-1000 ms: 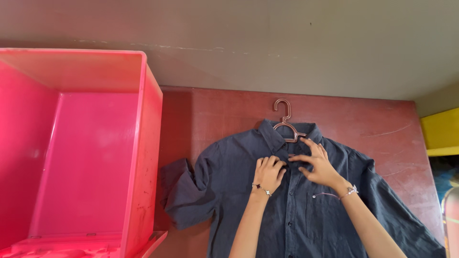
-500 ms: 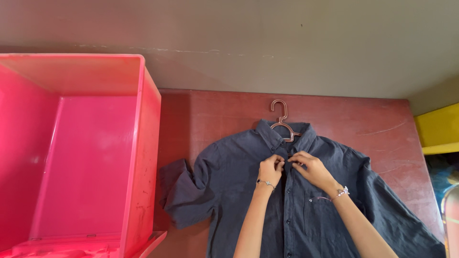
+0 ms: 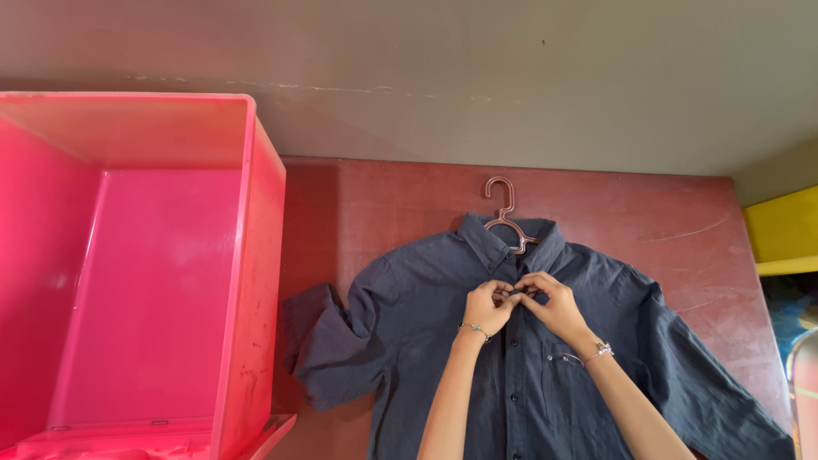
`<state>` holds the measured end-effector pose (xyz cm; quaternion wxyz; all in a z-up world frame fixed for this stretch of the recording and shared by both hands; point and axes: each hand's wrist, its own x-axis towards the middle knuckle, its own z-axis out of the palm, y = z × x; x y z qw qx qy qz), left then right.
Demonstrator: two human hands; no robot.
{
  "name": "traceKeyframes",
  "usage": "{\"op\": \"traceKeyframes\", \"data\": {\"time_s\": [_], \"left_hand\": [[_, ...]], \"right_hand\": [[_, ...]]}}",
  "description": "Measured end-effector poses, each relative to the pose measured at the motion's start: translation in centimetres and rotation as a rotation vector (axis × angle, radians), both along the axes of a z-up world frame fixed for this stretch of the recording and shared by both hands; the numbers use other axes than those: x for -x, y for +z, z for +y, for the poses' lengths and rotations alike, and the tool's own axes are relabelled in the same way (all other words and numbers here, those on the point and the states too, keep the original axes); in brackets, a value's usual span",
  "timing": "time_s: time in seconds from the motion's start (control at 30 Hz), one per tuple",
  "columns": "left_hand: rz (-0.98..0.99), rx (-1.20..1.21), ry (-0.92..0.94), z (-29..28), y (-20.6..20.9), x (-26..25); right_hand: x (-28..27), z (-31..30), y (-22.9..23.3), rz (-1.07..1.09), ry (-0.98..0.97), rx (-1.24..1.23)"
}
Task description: The person smooths and folds a dark gray shirt on a table, then places it on a hanger and hangs it on a clothing rack. Finally, the person closes a pink plastic drawer.
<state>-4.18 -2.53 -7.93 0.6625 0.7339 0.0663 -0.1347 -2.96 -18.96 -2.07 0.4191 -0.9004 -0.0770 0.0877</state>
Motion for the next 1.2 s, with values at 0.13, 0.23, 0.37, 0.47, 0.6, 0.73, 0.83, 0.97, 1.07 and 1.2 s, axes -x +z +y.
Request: {"op": "traceKeyframes", "data": {"time_s": [0.13,0.23,0.37,0.47,0.6,0.73,0.83,0.97,1.07,1.2], "left_hand": [[-0.079,0.007,0.078,-0.6,-1.4,0.2],[-0.110,-0.074,0.103,-1.2,-2.4,0.0],[-0.050,-0.131,0.106,-1.3,-2.6,-0.1],[0.042,-0.184,0.091,-1.2,-1.9,-0.2],[0.058,-0.220,0.081,-1.2,-1.4,-0.4],[0.063,-0.247,0.050,-1.0,-0.9,-0.7],[0.095,-0.238,0.023,-0.7,-0.7,-0.9],[0.116,-0.229,-0.027,-0.4,-0.7,-1.2],[0.110,-0.235,-0.024,-0.2,-0.6,-1.4],[0.147,-0.184,0.016,0.1,-0.3,-1.7]], "right_hand": [[0.4,-0.1,-0.8,0.055,-0.025,-0.113],[1.1,0.3,-1.5,0.022,-0.080,-0.373],[1.8,0.6,-2.2,-0.129,-0.142,-0.219],[2.1,0.9,-2.2,-0.102,-0.193,-0.149],[2.3,0.8,-2.6,-0.068,-0.203,-0.184],[1.8,0.8,-2.8,0.051,-0.218,-0.307],[1.7,0.8,-2.8,0.017,-0.173,-0.250],[2.0,1.4,-2.9,-0.036,-0.200,-0.150],[2.3,2.2,-2.8,-0.076,-0.234,-0.131],[2.6,2.9,-2.7,-0.083,-0.273,-0.129]]}}
